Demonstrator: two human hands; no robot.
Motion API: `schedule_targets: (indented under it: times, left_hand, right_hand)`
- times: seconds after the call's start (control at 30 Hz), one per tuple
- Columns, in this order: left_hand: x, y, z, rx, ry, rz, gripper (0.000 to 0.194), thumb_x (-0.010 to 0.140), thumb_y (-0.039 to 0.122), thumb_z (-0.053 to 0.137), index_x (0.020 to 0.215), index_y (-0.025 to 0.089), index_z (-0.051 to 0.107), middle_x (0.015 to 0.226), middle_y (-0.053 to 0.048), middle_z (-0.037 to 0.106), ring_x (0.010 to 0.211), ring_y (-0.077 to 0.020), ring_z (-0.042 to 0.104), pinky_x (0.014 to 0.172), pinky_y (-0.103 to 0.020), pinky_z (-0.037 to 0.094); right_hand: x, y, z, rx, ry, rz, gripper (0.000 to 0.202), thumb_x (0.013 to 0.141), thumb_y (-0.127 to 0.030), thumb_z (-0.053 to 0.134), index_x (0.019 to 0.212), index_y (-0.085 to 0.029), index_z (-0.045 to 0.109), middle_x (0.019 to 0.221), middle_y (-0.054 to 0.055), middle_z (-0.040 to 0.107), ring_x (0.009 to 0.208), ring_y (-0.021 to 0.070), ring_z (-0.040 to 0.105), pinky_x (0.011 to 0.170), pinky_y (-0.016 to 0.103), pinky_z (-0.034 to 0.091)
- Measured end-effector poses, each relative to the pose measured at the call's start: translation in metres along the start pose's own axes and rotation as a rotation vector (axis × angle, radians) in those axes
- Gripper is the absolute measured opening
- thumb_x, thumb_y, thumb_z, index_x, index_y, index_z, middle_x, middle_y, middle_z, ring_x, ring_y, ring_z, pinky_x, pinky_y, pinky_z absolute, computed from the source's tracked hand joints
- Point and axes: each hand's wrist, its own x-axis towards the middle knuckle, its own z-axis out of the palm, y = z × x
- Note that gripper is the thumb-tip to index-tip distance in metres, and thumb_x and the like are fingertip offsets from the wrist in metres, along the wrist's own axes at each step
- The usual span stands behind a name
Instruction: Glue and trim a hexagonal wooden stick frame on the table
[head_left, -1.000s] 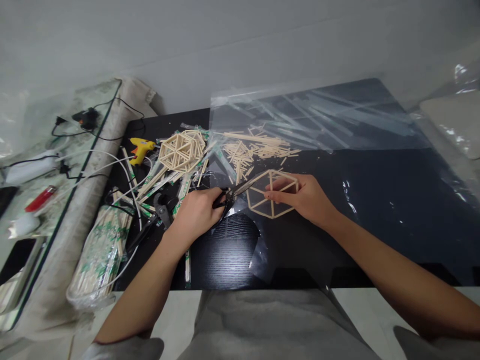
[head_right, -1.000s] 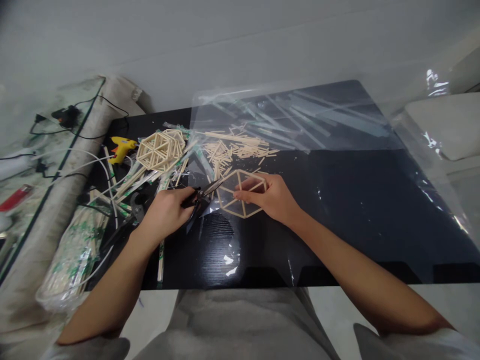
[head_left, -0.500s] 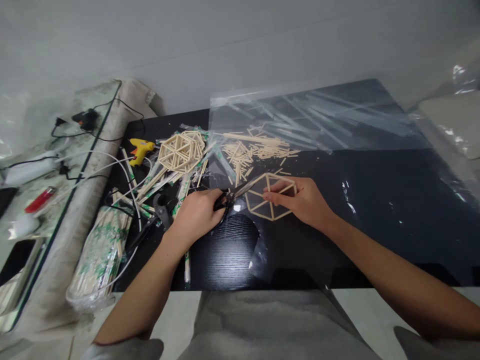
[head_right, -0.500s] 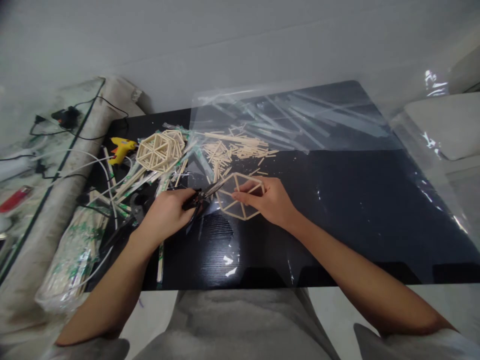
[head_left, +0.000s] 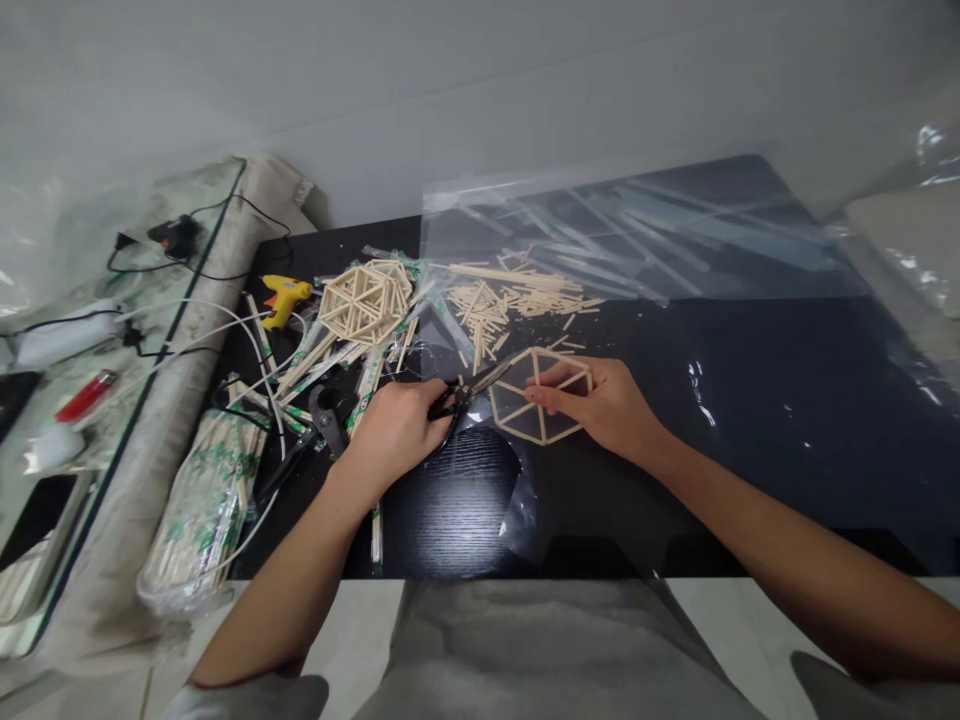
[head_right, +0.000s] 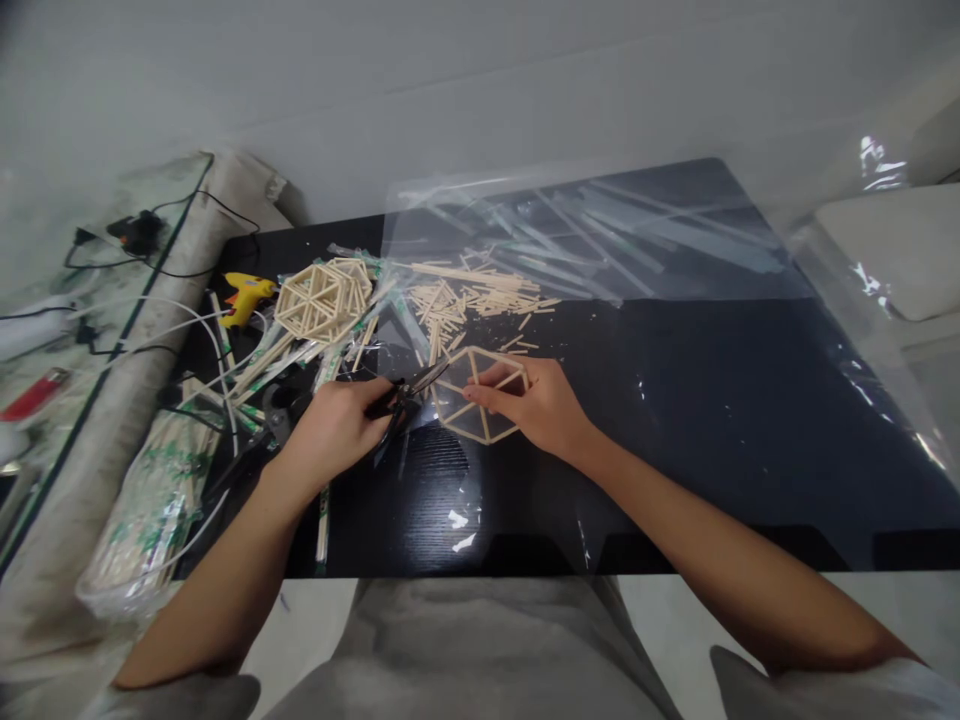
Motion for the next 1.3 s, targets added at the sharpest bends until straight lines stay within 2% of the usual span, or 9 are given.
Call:
schedule_targets:
  times: [0.2, 0.4, 0.63, 0.97, 1.07, 1.2, 1.3]
  left_hand:
    - [0.0, 0.002, 0.002, 0.01, 0.0, 0.009, 0.009, 0.089, 0.021, 0.056, 0.083, 0.019, 0.063, 0.085, -0.01, 0.075, 0.081, -0.0273, 0.073, 0.069, -0.033, 0.043]
    - [-0.001, 0.0, 0.004, 0.026, -0.017, 0.005, 0.011, 0.091, 0.021, 0.055, 0.081, 0.019, 0.061, 0.079, -0.01, 0.074, 0.078, -0.027, 0.072, 0.068, -0.032, 0.041]
    - [-0.001, 0.001, 0.008, -0.023, 0.023, 0.028, 0.008, 0.09, 0.021, 0.058, 0.083, 0.019, 0.06, 0.084, -0.01, 0.074, 0.079, -0.0258, 0.072, 0.068, -0.031, 0.041]
    - [-0.001, -0.002, 0.011, 0.028, 0.031, 0.022, 0.012, 0.089, 0.021, 0.055, 0.079, 0.02, 0.061, 0.075, -0.009, 0.073, 0.074, -0.0259, 0.071, 0.065, -0.031, 0.038]
    - [-0.001, -0.002, 0.01, 0.026, 0.044, 0.011, 0.013, 0.09, 0.02, 0.055, 0.078, 0.02, 0.061, 0.076, -0.009, 0.074, 0.074, -0.025, 0.072, 0.065, -0.031, 0.038]
    - [-0.001, 0.0, 0.006, 0.04, 0.032, -0.021, 0.013, 0.092, 0.021, 0.056, 0.081, 0.019, 0.063, 0.081, -0.01, 0.076, 0.079, -0.0252, 0.073, 0.068, -0.031, 0.04]
    - [0.001, 0.001, 0.004, 0.049, 0.007, -0.038, 0.013, 0.094, 0.023, 0.056, 0.085, 0.018, 0.065, 0.087, -0.01, 0.077, 0.084, -0.026, 0.074, 0.07, -0.031, 0.042]
  right_hand:
    - [-0.003, 0.005, 0.005, -0.001, -0.035, 0.033, 0.031, 0.072, -0.049, 0.09, 0.077, -0.022, 0.078, 0.071, 0.004, 0.076, 0.061, 0.0188, 0.068, 0.056, 0.03, 0.051]
    - [-0.004, 0.006, 0.005, 0.01, -0.048, 0.029, 0.029, 0.073, -0.048, 0.09, 0.078, -0.021, 0.078, 0.072, 0.004, 0.076, 0.062, 0.0178, 0.068, 0.057, 0.029, 0.051]
    - [-0.005, 0.004, 0.006, -0.021, -0.07, 0.039, 0.028, 0.073, -0.046, 0.089, 0.077, -0.021, 0.077, 0.067, 0.002, 0.074, 0.059, 0.0166, 0.066, 0.054, 0.027, 0.048]
    - [-0.005, 0.005, 0.007, -0.027, -0.076, 0.04, 0.026, 0.074, -0.045, 0.089, 0.078, -0.021, 0.078, 0.069, 0.002, 0.075, 0.061, 0.0175, 0.068, 0.056, 0.028, 0.049]
    - [-0.004, 0.003, 0.008, 0.026, -0.062, 0.053, 0.027, 0.072, -0.044, 0.091, 0.081, -0.022, 0.078, 0.074, 0.002, 0.077, 0.067, 0.0189, 0.071, 0.06, 0.029, 0.053]
    - [-0.003, 0.001, 0.007, 0.15, -0.019, 0.064, 0.03, 0.069, -0.044, 0.093, 0.084, -0.023, 0.078, 0.081, 0.001, 0.078, 0.076, 0.0209, 0.075, 0.074, 0.034, 0.06]
    - [-0.003, 0.0, 0.008, 0.21, -0.031, 0.085, 0.031, 0.07, -0.045, 0.093, 0.084, -0.023, 0.077, 0.082, 0.002, 0.078, 0.076, 0.0218, 0.076, 0.079, 0.038, 0.063]
